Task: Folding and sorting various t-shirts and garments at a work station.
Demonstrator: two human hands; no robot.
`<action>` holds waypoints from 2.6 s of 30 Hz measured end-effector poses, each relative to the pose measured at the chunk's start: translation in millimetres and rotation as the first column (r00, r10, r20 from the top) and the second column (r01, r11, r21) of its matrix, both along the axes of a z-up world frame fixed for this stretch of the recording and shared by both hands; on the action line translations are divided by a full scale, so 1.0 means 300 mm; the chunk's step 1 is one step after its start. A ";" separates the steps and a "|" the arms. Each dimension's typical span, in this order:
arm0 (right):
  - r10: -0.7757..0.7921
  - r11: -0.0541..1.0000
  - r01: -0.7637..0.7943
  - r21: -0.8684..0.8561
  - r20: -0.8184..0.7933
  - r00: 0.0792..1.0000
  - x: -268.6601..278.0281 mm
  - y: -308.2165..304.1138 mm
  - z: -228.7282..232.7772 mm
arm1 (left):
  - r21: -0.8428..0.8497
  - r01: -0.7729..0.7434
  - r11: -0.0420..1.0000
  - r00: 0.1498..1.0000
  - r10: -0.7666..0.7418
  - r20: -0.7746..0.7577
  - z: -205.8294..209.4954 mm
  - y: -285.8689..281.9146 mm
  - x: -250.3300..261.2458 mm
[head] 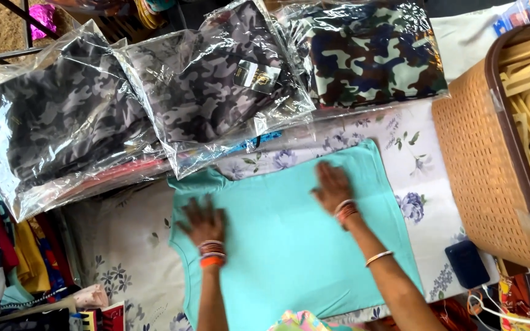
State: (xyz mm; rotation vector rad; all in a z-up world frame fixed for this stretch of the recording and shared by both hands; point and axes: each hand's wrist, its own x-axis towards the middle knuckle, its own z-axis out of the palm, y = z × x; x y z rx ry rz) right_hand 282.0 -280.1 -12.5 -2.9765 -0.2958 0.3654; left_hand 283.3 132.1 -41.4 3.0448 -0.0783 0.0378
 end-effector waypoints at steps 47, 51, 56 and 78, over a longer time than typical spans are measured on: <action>-0.773 0.634 0.688 0.354 0.283 0.567 0.258 -0.509 -0.124 | -0.029 -0.400 0.916 0.915 0.397 -0.075 0.083 0.203 0.102; -0.779 0.626 0.725 0.289 0.282 0.560 0.278 -0.489 -0.096 | -0.005 -0.408 0.913 0.910 0.406 -0.083 0.072 0.215 0.102; -0.701 0.690 0.704 0.169 0.397 0.592 0.262 -0.462 -0.097 | -0.019 -0.400 0.916 0.913 0.397 -0.089 0.074 0.211 0.099; -0.359 0.927 0.365 0.083 0.470 0.806 0.243 -0.255 -0.013 | -0.006 -0.412 0.911 0.906 0.409 -0.105 0.090 0.207 0.103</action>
